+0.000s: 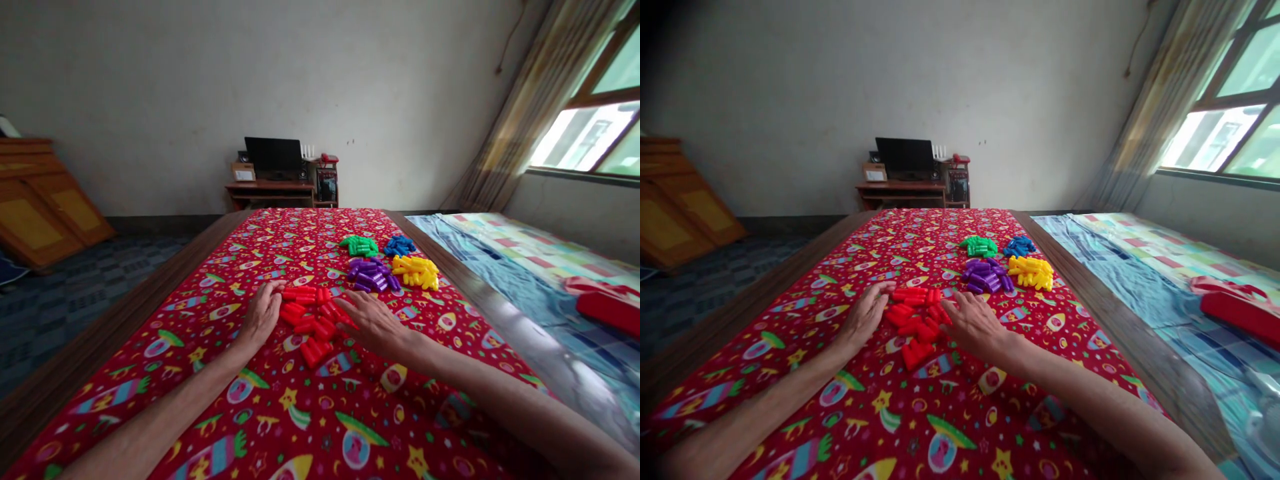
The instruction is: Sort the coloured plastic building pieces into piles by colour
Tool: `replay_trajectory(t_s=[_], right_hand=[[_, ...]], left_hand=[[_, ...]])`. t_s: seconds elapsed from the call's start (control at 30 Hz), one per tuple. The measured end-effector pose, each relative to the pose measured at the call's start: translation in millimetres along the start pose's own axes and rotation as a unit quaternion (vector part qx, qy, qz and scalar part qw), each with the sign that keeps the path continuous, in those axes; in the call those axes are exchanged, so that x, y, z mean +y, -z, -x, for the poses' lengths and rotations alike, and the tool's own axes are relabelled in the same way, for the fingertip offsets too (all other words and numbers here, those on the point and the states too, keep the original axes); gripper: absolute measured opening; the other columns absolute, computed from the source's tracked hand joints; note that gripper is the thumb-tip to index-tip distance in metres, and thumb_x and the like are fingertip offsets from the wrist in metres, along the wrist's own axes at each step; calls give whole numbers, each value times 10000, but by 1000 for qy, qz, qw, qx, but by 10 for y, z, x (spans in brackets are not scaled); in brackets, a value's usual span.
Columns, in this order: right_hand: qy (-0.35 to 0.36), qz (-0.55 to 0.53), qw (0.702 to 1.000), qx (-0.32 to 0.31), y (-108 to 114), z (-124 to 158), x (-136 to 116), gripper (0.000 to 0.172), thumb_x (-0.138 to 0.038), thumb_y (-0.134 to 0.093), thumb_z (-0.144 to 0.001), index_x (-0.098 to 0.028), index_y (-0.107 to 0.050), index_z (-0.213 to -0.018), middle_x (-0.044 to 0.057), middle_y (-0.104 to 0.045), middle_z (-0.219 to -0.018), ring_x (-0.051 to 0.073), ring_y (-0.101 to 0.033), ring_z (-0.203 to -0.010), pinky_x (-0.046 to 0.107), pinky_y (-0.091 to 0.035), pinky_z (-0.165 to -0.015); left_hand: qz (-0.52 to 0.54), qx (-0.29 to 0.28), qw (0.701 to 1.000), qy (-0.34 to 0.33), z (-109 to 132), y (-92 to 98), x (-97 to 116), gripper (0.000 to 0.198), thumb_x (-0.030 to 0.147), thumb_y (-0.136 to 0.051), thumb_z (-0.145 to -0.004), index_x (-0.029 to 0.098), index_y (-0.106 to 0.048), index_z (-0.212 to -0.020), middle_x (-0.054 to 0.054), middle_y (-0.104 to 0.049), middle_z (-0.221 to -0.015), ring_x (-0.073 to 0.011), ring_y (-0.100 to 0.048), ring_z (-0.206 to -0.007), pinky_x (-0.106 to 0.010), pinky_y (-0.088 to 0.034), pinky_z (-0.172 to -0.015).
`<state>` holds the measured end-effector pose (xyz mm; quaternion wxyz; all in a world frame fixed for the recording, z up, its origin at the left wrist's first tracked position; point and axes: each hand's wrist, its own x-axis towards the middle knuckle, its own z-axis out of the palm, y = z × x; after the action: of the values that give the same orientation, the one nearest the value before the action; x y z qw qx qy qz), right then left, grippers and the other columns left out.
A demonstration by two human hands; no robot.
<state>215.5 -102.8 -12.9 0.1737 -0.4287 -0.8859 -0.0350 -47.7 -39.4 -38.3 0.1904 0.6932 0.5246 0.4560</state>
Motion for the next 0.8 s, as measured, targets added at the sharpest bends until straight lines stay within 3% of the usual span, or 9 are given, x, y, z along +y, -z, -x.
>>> replay_trajectory(t_s=[0.1, 0.23, 0.33, 0.43, 0.6, 0.7, 0.8], right_hand=[[6, 10, 999, -39, -33, 114, 13, 284, -350, -489, -957, -171, -625, -1131, 152, -671, -1031, 256, -615, -953, 390, -535, -810], [42, -50, 998, 21, -5, 243, 111, 314, -387, -539, -940, -182, -591, -1172, 128, -682, -1035, 219, -634, -901, 332, -532, -757], [12, -68, 996, 60, 166, 398, 306, 345, -406, -542, -940, -197, -577, -1211, 115, -698, -1023, 199, -658, -857, 323, -530, -754], [-49, -45, 996, 57, 403, 633, 571, 319, -392, -526, -944, -206, -611, -1190, 107, -719, -972, 191, -679, -792, 320, -541, -738], [-88, 5, 995, 56, 614, 1008, 943, 265, -363, -557, -914, -224, -686, -1100, 141, -717, -1072, 252, -686, -983, 404, -561, -875], [-89, 18, 994, 56, 639, 953, 933, 250, -321, -550, -914, -222, -695, -1092, 142, -707, -1115, 267, -667, -1053, 447, -550, -920], [-71, 8, 997, 27, 616, 612, 695, 237, -241, -495, -941, -188, -693, -1060, 136, -709, -1102, 242, -675, -1016, 407, -555, -880]], left_hand=[[7, 1, 1000, 4, -10, -2, -22, 336, 367, -430, -816, 200, -588, -1061, -112, -642, -1114, -274, -615, -1075, -458, -506, -948], [33, -6, 999, 9, -14, -12, -28, 347, 368, -456, -790, 195, -575, -1067, -119, -621, -1139, -274, -613, -1079, -449, -523, -924], [61, 1, 998, 9, -30, -35, -74, 355, 358, -475, -753, 196, -574, -1053, -110, -623, -1115, -269, -610, -1085, -448, -525, -927], [76, 3, 997, 12, -48, -58, -118, 365, 345, -487, -726, 196, -577, -1046, -103, -625, -1100, -266, -609, -1085, -455, -518, -941], [86, 9, 996, 14, -58, -79, -107, 362, 330, -505, -689, 208, -580, -1022, -95, -628, -1089, -277, -610, -1087, -470, -519, -946], [91, 15, 995, 22, -59, -79, -77, 352, 329, -507, -676, 214, -577, -1001, -93, -631, -1078, -280, -617, -1078, -482, -516, -955], [92, 10, 995, 26, -59, -76, -63, 362, 336, -504, -671, 206, -570, -1002, -101, -625, -1098, -283, -615, -1088, -489, -508, -968]])
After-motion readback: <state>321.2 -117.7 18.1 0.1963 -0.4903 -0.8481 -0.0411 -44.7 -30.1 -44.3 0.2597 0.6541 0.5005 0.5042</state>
